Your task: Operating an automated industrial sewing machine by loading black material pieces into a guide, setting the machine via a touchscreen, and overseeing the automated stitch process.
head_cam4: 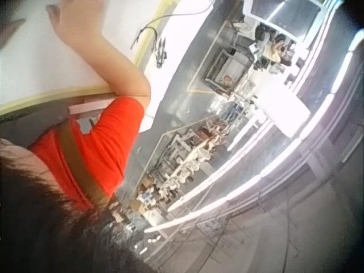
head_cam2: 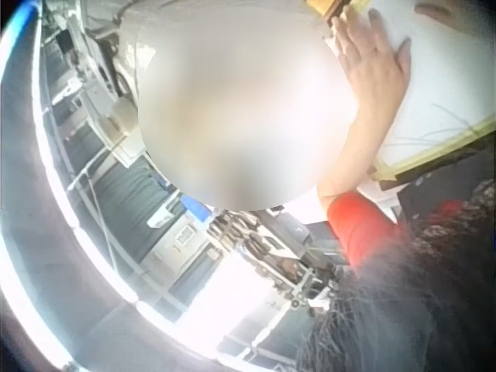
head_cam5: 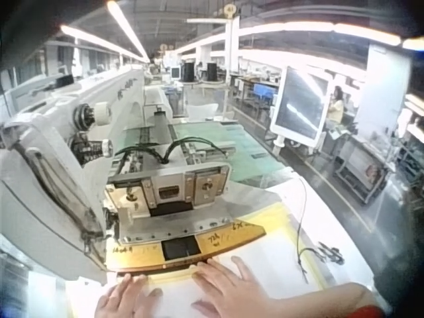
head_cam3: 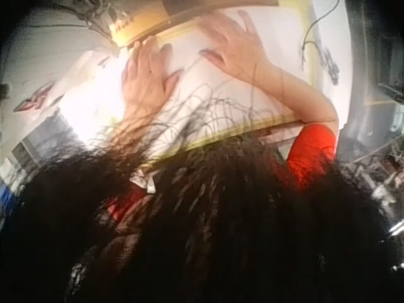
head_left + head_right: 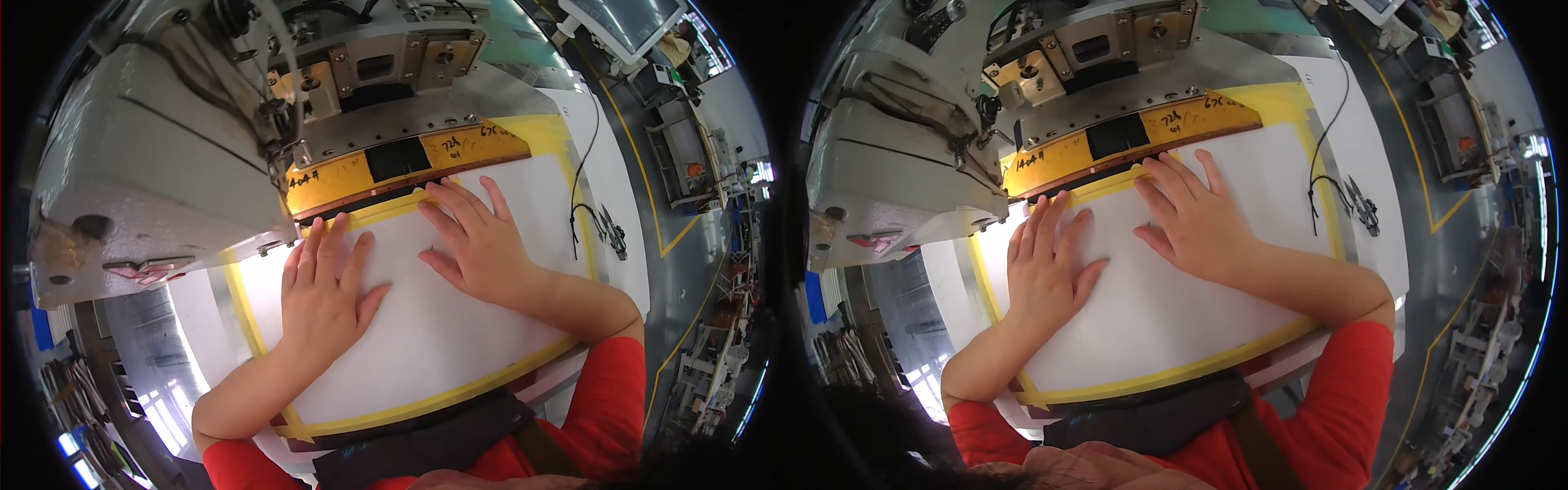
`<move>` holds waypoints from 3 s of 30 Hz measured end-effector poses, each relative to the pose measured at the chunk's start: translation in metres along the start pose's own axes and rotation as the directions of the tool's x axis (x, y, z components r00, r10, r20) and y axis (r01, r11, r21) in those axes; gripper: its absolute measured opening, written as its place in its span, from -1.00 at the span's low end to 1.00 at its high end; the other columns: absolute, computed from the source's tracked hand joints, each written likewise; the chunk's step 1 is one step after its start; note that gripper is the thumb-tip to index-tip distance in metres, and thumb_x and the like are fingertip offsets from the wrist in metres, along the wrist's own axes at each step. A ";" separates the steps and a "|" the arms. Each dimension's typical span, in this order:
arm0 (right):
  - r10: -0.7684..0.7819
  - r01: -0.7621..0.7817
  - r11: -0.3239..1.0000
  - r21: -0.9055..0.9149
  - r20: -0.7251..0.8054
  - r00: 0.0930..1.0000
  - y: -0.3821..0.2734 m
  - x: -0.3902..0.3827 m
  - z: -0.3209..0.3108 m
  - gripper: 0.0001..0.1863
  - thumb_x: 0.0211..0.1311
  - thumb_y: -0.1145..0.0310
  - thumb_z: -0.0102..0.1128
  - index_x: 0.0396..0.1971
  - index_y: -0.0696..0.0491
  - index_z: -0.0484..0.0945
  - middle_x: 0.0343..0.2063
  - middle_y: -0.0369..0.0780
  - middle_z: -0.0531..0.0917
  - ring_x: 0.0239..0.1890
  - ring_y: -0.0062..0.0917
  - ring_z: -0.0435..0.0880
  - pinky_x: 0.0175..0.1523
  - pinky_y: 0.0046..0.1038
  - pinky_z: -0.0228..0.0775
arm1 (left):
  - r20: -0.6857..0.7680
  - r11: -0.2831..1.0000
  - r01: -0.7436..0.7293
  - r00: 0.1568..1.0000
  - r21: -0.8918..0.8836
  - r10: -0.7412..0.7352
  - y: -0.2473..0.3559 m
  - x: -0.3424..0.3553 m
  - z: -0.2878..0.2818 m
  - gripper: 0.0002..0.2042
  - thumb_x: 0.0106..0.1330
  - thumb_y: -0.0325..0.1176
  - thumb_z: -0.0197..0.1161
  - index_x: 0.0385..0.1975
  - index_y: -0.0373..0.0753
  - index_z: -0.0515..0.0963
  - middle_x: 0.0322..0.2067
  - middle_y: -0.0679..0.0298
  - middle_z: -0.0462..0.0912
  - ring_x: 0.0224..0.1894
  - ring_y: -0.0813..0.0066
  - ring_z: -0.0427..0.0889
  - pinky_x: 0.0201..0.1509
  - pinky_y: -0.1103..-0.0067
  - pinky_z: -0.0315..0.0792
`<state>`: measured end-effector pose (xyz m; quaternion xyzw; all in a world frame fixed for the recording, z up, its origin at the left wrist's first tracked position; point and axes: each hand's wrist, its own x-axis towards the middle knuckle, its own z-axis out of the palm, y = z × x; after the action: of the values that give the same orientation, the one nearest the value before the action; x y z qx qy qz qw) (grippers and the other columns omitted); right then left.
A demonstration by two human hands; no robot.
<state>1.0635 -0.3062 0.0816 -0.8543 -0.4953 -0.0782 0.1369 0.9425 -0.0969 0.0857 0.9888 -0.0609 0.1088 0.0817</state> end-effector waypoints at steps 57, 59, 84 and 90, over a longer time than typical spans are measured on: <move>-0.114 0.121 0.985 0.126 -0.064 0.991 0.046 0.002 0.014 -0.70 0.40 0.41 -0.04 -0.01 0.29 0.47 0.07 -0.02 0.49 0.17 -0.22 0.44 0.28 -0.33 0.20 | -0.088 -0.730 0.683 -0.726 0.032 -0.682 0.020 -0.652 0.085 -0.22 -0.05 -0.24 0.35 0.29 -0.19 0.25 0.21 -0.11 0.31 0.20 -0.09 0.39 0.20 0.28 0.41; -0.109 0.114 0.986 0.119 -0.053 0.993 0.044 0.003 0.013 -0.70 0.40 0.41 -0.04 -0.01 0.28 0.47 0.07 -0.02 0.49 0.18 -0.22 0.43 0.28 -0.34 0.20 | -0.202 -0.698 0.712 -0.675 0.072 -0.710 0.022 -0.660 0.092 -0.38 0.07 -0.37 0.26 0.21 -0.24 0.31 0.10 -0.12 0.41 0.00 -0.05 0.57 0.00 0.26 0.51; -0.096 0.107 0.984 0.141 -0.083 0.992 0.042 0.000 0.018 -0.70 0.38 0.43 -0.03 0.03 0.23 0.49 0.10 -0.07 0.50 0.18 -0.25 0.44 0.30 -0.33 0.20 | -0.106 -0.627 0.777 -0.629 -0.051 -0.770 0.061 -0.630 0.084 -0.59 0.16 -0.09 0.21 -0.06 -0.20 0.54 -0.16 0.03 0.64 -0.08 0.04 0.62 -0.01 0.27 0.49; -0.131 0.148 0.980 0.137 -0.126 0.983 0.031 -0.002 0.019 -0.71 0.36 0.44 0.01 0.01 0.23 0.50 0.09 -0.09 0.51 0.17 -0.25 0.45 0.28 -0.32 0.23 | -0.412 -0.759 0.525 -0.834 -0.386 -0.367 0.079 -0.645 0.031 -0.65 0.16 -0.20 0.10 -0.10 -0.22 0.52 -0.20 0.02 0.67 -0.14 -0.01 0.64 -0.03 0.23 0.47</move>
<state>1.0895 -0.3163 0.0587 -0.7992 -0.5496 -0.1009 0.2216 0.3126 -0.1132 -0.0780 0.2806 0.9370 0.2072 -0.0202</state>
